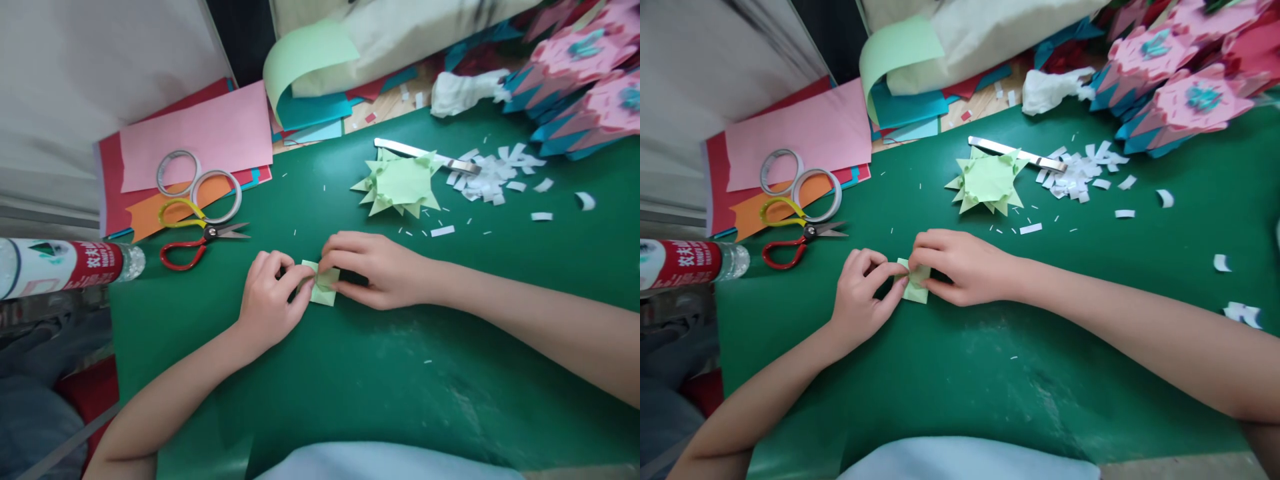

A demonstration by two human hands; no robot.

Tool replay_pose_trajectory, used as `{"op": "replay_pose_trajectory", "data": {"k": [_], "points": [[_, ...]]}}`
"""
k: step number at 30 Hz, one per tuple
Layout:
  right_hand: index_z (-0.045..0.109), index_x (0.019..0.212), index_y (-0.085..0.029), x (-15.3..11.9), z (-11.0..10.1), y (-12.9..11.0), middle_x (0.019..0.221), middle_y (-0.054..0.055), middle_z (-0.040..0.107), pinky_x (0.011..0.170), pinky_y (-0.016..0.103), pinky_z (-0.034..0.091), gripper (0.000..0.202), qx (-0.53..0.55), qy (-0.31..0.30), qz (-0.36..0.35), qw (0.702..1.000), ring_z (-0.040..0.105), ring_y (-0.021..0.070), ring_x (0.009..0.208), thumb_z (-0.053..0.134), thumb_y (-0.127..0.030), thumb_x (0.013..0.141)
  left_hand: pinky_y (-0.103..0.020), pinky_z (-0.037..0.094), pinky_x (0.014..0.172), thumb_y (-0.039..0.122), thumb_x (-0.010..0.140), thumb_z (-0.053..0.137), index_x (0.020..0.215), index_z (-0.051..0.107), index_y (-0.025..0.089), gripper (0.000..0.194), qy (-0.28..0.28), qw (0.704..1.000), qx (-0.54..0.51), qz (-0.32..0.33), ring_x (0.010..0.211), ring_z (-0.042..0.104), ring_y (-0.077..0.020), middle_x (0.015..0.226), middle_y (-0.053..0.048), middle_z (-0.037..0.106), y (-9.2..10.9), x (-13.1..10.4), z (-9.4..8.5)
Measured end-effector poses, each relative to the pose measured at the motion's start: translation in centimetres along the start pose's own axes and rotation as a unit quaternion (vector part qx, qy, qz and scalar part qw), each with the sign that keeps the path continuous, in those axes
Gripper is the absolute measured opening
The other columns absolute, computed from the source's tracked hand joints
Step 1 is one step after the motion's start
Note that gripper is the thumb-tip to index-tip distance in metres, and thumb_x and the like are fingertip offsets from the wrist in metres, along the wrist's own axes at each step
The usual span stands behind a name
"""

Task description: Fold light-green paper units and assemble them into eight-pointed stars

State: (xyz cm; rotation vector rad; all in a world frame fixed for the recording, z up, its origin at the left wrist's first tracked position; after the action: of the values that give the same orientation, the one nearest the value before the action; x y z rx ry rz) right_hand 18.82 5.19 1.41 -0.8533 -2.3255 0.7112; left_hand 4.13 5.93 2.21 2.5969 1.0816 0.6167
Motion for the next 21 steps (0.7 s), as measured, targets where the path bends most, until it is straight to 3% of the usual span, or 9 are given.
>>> {"op": "replay_pose_trajectory", "data": {"k": [5,12,18,21], "points": [[0.058,0.102,-0.016,-0.1,-0.4,-0.3,0.107,0.012,0.059,0.077,0.031,0.046,0.014,-0.078,-0.034,-0.078,0.993,0.052,0.0173,0.090,0.052,-0.025,0.093,-0.034,0.052,0.082,0.010,0.085,0.062,0.097,0.065,0.016,0.014,0.007,0.996,0.004,0.085,0.092,0.057,-0.0194,0.096,-0.008,0.065,0.9,-0.6,0.0],[0.061,0.089,-0.017,-1.1,0.1,-1.8,0.090,0.004,0.062,0.068,0.030,0.042,0.011,-0.220,-0.004,-0.222,0.950,0.056,0.0153,0.091,0.052,-0.019,0.096,-0.039,0.058,0.091,-0.001,0.080,0.051,0.106,0.062,0.007,0.029,0.008,0.990,-0.013,0.143,0.104,0.064,-0.0259,0.098,-0.015,0.070,1.8,-1.2,-0.3],[0.060,0.083,-0.018,-1.6,0.9,-1.8,0.090,0.005,0.060,0.069,0.031,0.044,0.021,-0.251,-0.035,-0.220,0.942,0.057,0.0145,0.091,0.047,-0.021,0.099,-0.038,0.062,0.086,0.018,0.085,0.058,0.111,0.060,0.003,0.030,0.014,0.982,0.044,0.185,0.101,0.070,-0.0285,0.100,-0.018,0.072,2.5,-1.6,-0.5],[0.060,0.084,-0.017,-1.9,1.2,-1.8,0.089,0.005,0.059,0.070,0.031,0.045,0.021,-0.249,-0.047,-0.221,0.942,0.056,0.0140,0.089,0.046,-0.022,0.099,-0.034,0.062,0.085,0.015,0.084,0.064,0.103,0.063,0.009,0.020,0.025,0.982,0.074,0.171,0.098,0.072,-0.0245,0.097,-0.013,0.074,2.6,-1.5,-0.3]]}}
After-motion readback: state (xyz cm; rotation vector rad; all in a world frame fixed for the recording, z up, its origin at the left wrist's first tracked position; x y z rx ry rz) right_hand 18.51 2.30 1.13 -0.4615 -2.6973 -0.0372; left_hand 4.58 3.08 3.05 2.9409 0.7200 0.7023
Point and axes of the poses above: each hand's wrist, its own x-axis towards the middle knuckle, its own z-axis out of the palm, y = z × x, the point moved 6 cm from there along x, towards the middle knuckle
